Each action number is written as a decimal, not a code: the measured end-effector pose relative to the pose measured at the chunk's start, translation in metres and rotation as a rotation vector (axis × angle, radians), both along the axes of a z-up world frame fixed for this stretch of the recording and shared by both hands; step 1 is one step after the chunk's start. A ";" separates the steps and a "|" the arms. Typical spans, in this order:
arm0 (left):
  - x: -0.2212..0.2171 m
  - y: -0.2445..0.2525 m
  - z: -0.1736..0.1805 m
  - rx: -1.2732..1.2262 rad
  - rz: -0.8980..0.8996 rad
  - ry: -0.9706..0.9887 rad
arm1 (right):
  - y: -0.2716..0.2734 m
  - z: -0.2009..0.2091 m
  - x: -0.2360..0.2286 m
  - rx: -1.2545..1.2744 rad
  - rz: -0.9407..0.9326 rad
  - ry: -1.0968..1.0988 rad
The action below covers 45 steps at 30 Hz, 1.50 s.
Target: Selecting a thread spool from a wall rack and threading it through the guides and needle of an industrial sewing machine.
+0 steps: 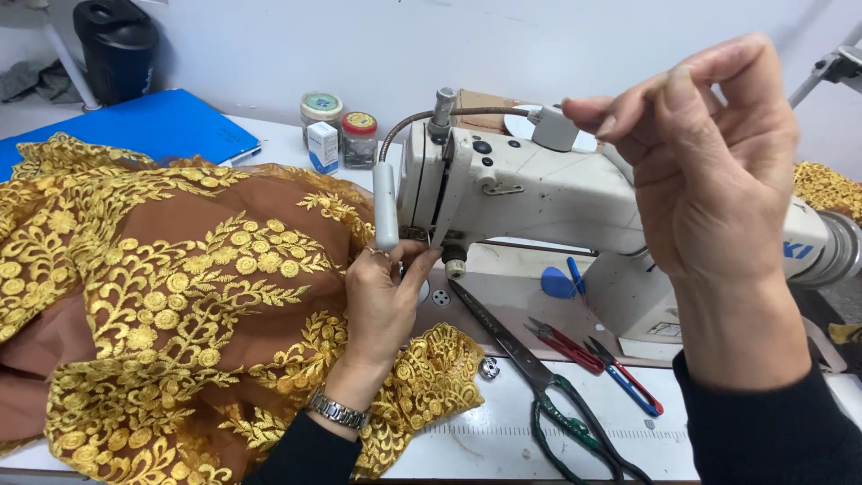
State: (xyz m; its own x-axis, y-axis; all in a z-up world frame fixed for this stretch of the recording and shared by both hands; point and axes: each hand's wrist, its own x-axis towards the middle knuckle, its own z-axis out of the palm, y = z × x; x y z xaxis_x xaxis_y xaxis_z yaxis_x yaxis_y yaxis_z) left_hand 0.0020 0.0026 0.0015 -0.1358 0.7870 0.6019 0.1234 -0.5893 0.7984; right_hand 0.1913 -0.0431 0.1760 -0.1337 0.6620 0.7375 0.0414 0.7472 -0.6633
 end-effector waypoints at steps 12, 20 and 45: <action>0.010 0.006 -0.008 0.081 0.178 0.060 | 0.011 0.016 -0.027 0.046 0.239 -0.105; -0.019 -0.014 0.001 0.276 -0.095 0.230 | -0.033 0.004 -0.019 -0.017 0.463 -0.058; -0.046 0.001 0.151 0.273 -0.721 0.530 | -0.023 -0.045 -0.034 -0.420 0.206 0.085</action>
State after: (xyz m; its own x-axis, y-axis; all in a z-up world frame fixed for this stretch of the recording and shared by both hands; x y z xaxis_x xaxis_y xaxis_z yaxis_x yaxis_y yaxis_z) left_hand -0.0443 0.0037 0.1521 0.6750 0.3966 0.6221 -0.0365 -0.8242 0.5651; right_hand 0.1570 -0.0662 0.1306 -0.2445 0.8711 0.4260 -0.1474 0.4008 -0.9042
